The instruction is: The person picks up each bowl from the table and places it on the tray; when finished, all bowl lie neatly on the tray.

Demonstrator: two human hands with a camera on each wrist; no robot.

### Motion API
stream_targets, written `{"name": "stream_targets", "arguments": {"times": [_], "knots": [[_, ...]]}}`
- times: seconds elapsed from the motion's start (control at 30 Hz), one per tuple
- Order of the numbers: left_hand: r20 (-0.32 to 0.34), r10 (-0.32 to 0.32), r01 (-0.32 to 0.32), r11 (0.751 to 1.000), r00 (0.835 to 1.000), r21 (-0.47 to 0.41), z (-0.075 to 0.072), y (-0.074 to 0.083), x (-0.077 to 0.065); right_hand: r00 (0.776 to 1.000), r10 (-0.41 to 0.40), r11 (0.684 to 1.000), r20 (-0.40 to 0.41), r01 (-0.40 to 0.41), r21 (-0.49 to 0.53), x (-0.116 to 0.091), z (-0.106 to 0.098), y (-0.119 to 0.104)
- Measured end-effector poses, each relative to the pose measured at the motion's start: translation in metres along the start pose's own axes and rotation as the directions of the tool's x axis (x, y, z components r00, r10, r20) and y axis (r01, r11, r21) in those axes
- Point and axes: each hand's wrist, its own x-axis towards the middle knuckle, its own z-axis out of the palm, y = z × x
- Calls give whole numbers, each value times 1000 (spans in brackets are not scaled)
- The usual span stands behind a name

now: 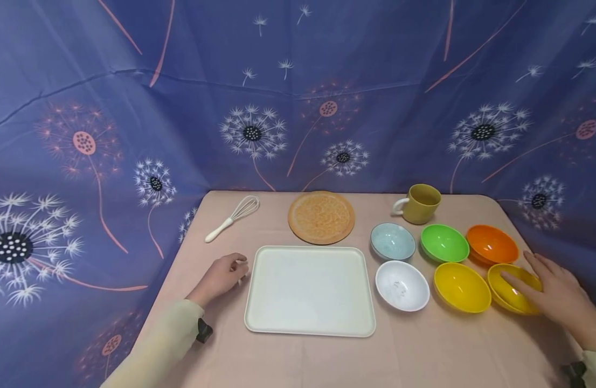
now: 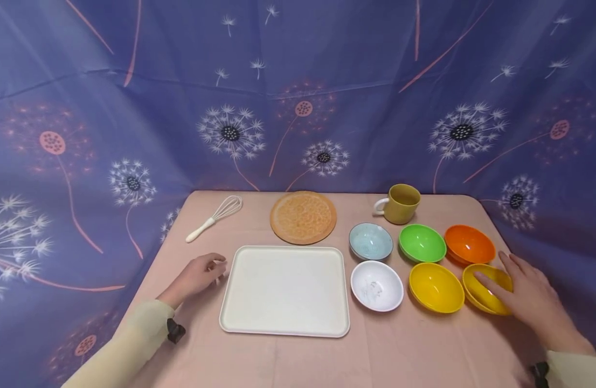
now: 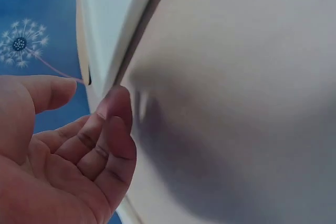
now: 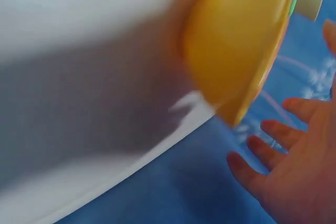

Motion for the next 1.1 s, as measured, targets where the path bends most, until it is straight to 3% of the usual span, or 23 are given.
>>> {"name": "stream_targets", "arguments": {"times": [0.13, 0.3, 0.43, 0.63, 0.87, 1.1], "knots": [[2, -41, 41, 998, 999, -41, 14, -6, -4, 997, 59, 997, 50, -61, 54, -10, 10, 15], [-11, -57, 56, 997, 998, -49, 26, -9, -3, 997, 48, 993, 55, -54, 110, -19, 21, 23], [-31, -53, 51, 997, 998, -58, 30, -11, -2, 999, 24, 991, 25, -27, 129, -20, 26, 23], [-29, -48, 46, 996, 998, -75, 34, -12, 0, 996, 86, 984, 35, -90, 155, -22, 29, 15], [-29, -38, 35, 997, 999, -75, 34, -11, 0, 999, -23, 977, -43, 31, 210, -20, 30, 19], [-28, -25, 23, 997, 999, -74, 34, -12, -1, 998, -25, 985, -61, 35, 170, -19, 28, 23]]}}
